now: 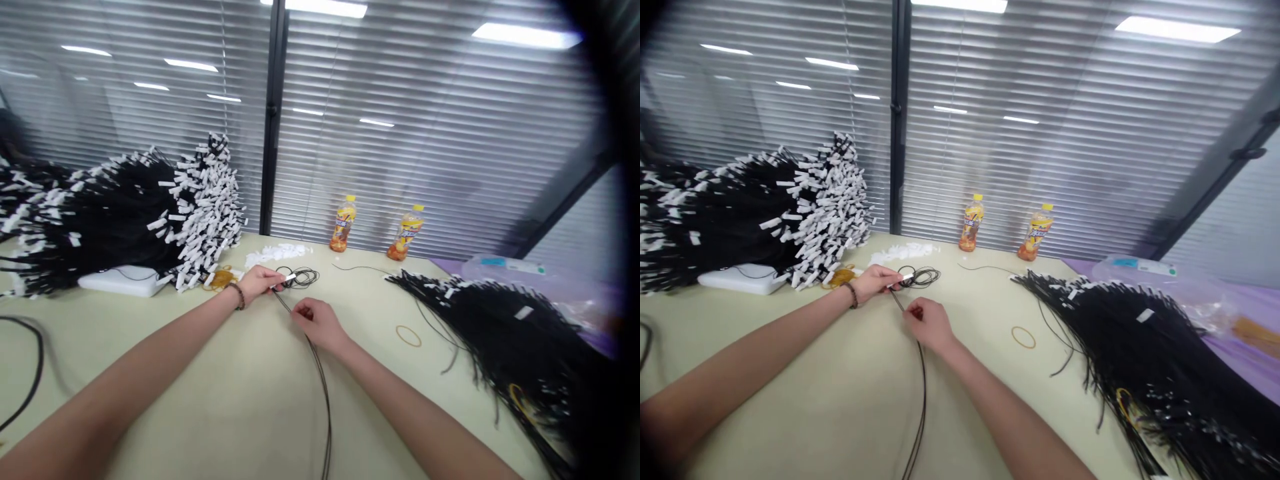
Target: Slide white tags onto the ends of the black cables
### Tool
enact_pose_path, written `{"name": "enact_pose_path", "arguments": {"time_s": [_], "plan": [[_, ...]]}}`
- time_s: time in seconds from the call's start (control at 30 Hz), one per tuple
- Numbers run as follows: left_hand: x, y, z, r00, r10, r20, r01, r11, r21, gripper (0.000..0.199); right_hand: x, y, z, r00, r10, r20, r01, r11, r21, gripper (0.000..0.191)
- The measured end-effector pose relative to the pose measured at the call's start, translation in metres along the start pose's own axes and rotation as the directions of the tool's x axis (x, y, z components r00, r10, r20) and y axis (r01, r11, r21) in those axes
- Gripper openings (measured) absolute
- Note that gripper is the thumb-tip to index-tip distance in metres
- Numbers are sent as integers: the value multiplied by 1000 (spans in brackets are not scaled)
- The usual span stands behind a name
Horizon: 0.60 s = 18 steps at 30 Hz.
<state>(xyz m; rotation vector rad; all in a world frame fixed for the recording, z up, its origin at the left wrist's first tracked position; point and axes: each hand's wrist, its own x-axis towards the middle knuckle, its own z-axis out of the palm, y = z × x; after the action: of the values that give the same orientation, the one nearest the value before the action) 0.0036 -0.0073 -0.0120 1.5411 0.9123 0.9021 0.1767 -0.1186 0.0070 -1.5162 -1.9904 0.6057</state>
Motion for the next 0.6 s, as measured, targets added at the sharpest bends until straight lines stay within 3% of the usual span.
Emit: {"name": "enact_pose_path", "arguments": {"time_s": [0.1, 0.23, 0.4, 0.5, 0.57, 0.6], "plan": [[-1, -1, 1, 1000, -4, -1, 4, 1000, -7, 40, -2, -7, -5, 999, 29, 34, -29, 999, 19, 24], [-1, 0, 0, 1000, -5, -14, 5, 999, -43, 40, -9, -26, -6, 981, 80, 175, -95, 993, 74, 31], [0, 1, -2, 998, -19, -66, 10, 991, -133, 39, -20, -46, -4, 961, -88, 263, 100, 994, -32, 19], [0, 1, -4, 995, -32, -91, 15, 982, -186, 38, -29, -64, -28, 881, -129, 454, 129, 991, 31, 20], [0, 0, -4, 994, -42, -96, 20, 977, -214, 36, -36, -81, -58, 807, -162, 567, 144, 987, 76, 24], [0, 0, -4, 994, -47, -94, 25, 974, -227, 35, -39, -90, -76, 802, -184, 568, 168, 983, 81, 27]]}}
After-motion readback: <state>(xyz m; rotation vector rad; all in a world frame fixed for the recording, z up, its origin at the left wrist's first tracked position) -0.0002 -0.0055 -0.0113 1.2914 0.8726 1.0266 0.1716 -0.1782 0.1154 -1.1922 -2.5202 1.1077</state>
